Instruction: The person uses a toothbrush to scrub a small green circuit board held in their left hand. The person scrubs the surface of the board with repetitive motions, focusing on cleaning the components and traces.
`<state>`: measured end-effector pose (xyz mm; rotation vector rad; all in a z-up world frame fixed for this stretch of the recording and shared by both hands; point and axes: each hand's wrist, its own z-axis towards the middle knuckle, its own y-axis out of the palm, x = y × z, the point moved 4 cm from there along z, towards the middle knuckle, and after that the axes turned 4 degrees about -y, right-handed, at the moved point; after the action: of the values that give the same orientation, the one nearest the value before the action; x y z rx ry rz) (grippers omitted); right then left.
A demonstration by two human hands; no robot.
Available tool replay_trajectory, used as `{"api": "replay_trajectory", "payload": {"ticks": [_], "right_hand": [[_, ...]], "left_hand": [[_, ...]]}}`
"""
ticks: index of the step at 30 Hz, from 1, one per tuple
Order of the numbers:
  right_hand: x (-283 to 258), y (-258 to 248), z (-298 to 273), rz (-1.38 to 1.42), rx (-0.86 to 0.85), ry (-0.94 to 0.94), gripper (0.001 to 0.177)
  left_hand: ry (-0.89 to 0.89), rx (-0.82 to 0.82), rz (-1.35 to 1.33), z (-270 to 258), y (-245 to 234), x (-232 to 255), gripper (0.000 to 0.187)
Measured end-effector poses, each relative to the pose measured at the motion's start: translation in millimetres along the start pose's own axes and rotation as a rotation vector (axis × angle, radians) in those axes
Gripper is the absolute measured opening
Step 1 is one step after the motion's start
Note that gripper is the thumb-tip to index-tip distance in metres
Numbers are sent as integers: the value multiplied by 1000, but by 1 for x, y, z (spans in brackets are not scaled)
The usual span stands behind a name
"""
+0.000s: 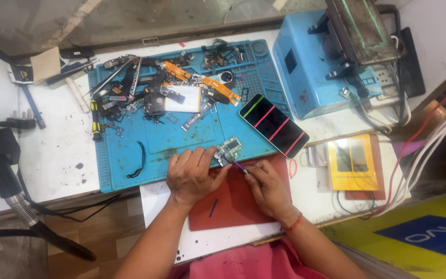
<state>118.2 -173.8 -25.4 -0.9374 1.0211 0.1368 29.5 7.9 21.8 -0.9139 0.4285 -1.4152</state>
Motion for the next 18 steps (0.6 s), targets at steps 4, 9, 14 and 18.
{"api": "replay_trajectory", "payload": {"ticks": [4, 9, 14, 18], "right_hand": [[4, 2, -2, 2, 1, 18, 18], [16, 7, -8, -46, 14, -8, 18], [11, 8, -13, -25, 69, -146, 51], [-12, 6, -16, -233, -48, -78, 68]], "left_hand": [[-15, -20, -31, 0, -2, 0, 45], [-24, -40, 16, -4, 2, -1, 43], [-65, -79, -63, -6, 3, -4, 42], [-92, -134, -144, -2, -2, -6, 41]]}}
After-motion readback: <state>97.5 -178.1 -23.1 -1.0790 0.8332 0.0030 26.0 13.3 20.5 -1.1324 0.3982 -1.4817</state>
